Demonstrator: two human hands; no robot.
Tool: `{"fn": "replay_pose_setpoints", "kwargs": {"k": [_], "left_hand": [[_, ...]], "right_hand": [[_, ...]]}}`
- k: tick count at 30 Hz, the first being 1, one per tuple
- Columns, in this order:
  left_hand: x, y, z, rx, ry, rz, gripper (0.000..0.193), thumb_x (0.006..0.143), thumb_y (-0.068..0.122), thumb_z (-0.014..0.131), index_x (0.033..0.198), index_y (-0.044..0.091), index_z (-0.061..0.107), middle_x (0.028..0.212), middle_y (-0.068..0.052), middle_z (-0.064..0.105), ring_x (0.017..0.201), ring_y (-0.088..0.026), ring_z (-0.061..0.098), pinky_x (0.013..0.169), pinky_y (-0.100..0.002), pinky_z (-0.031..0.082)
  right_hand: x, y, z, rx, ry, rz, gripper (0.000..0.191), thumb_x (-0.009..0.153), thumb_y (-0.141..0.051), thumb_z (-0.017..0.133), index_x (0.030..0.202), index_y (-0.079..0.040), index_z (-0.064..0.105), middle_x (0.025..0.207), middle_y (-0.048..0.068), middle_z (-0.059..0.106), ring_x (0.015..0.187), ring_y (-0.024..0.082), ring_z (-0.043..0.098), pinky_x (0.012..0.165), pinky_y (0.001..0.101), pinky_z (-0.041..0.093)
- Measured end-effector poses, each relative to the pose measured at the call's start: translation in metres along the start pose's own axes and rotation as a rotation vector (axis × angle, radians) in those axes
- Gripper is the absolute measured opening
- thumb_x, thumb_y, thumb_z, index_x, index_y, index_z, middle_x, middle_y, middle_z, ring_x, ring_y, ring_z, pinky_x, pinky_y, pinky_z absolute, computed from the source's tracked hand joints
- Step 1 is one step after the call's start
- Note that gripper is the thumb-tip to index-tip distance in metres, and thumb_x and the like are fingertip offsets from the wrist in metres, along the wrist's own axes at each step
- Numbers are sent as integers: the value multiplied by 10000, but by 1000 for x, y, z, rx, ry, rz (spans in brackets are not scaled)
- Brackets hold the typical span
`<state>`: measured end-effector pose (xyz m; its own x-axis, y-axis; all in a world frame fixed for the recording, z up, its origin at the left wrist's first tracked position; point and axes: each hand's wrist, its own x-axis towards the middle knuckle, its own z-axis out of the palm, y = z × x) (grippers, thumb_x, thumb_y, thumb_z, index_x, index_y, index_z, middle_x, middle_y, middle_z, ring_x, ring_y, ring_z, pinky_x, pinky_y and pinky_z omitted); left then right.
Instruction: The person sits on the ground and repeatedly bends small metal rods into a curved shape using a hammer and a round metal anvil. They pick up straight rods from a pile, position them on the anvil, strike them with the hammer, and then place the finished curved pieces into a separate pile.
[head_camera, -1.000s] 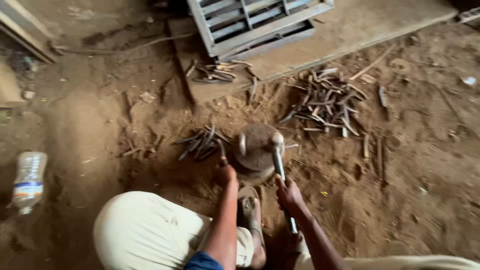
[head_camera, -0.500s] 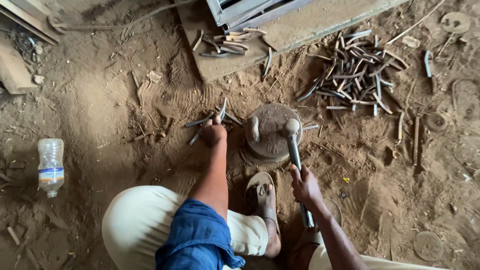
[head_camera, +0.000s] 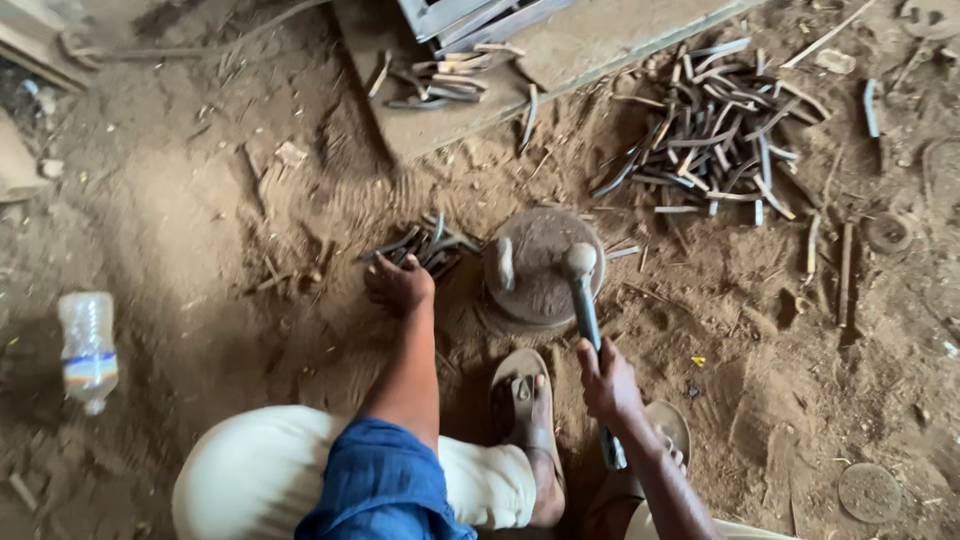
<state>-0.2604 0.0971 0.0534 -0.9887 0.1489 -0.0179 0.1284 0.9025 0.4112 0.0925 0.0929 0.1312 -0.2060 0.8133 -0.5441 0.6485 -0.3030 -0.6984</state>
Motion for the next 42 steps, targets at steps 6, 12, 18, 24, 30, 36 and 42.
{"fn": "replay_pose_setpoints", "kwargs": {"k": [6,12,18,24,30,36,42], "left_hand": [[10,85,15,-90,-103,463,460,910,449,695,1303,237,586,1340,-90,571,1289,-407,450,1030,-612,374],[27,205,59,76,-365,637,313,864,421,743,1114,233,728,1136,-46,731,1162,-342,593,987,-575,415],[34,258,143,41,-426,591,247,866,423,756,988,210,777,1015,-81,764,990,-322,708,841,-500,528],[35,269,187,24,-320,657,239,850,366,778,941,145,774,921,-101,766,852,-317,729,747,-461,542],[25,271,175,-53,-117,772,137,829,249,782,872,120,789,800,-115,760,718,-314,719,629,-482,528],[25,264,99,-298,-627,699,153,970,230,699,906,92,711,764,-70,739,625,-173,683,559,-376,511],[30,229,-9,-743,-1151,548,186,1027,235,611,1011,49,613,798,-31,732,632,-107,680,540,-277,490]], "right_hand": [[1,7,-1,-1,68,-116,413,1011,-450,565,1036,-41,612,670,197,619,555,258,572,544,447,480],[7,23,4,49,-7,27,370,971,-412,571,1061,-54,597,648,223,617,571,283,553,572,467,498],[25,78,32,37,-106,84,383,986,-455,527,1085,-91,595,671,225,704,628,368,744,626,494,547],[26,150,75,-44,89,-52,539,889,-509,590,1260,-118,599,763,191,752,668,345,800,603,446,629],[19,138,64,-1,16,-40,514,906,-493,606,1257,-117,600,743,197,757,700,345,805,627,449,630],[6,55,20,27,-87,96,397,962,-443,577,1161,-99,600,719,242,697,746,404,753,670,505,538],[3,14,8,47,-34,-18,362,989,-390,540,1109,-53,594,748,253,680,691,434,693,657,522,525]]}}
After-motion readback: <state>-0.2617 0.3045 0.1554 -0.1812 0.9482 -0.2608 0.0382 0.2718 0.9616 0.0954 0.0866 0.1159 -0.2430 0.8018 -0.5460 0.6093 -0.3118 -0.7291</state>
